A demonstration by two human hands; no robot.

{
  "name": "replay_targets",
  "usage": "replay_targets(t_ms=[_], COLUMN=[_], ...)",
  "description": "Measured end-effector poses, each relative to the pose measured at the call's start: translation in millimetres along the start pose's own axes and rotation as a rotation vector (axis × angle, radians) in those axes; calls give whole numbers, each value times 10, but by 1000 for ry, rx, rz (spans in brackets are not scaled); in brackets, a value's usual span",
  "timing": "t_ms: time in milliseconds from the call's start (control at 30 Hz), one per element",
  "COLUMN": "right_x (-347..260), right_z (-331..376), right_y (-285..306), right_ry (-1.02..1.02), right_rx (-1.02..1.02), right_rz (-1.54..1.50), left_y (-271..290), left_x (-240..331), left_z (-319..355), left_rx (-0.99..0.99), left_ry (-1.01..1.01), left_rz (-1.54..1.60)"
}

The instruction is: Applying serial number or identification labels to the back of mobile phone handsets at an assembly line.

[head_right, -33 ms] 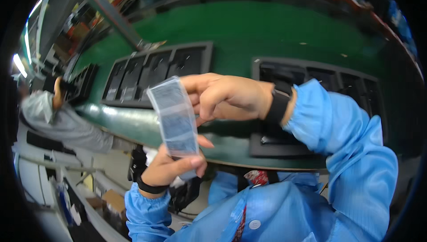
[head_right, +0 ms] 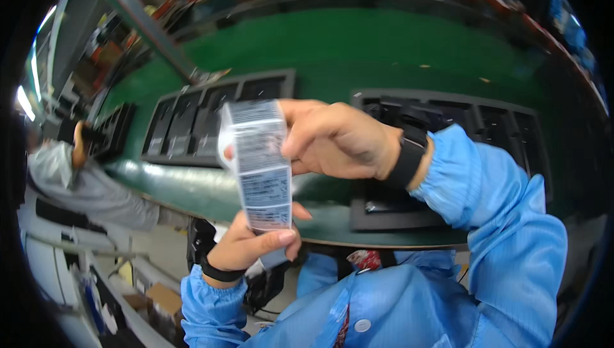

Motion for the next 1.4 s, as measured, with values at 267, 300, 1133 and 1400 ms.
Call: replay_targets(t_ms=[267, 300, 1133, 1400], right_x=[-574, -587, -611, -598], right_z=[913, 972, 1040, 1049], right_y=[622, 749, 1172, 1171], right_ry=[369, 363, 396, 405], right_rx=[535, 605, 761, 737], right_rz=[246, 269, 260, 237], left_y=[-284, -223, -86, -123], left_x=[-574, -593, -253, -134], left_z=[-534, -539, -785, -1009], left_rx=[-245, -214, -177, -168], left_ry=[272, 281, 324, 254], left_rz=[227, 249, 279, 240])
Point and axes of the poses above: each hand's wrist, its own z-axis away from the middle knuckle, its own y-axis out of the back of the hand, x = y × z, the point moved 7 cm from there along -z, towards the middle knuckle, and after that the axes turned 10 degrees about -z, right-handed, at the moved point
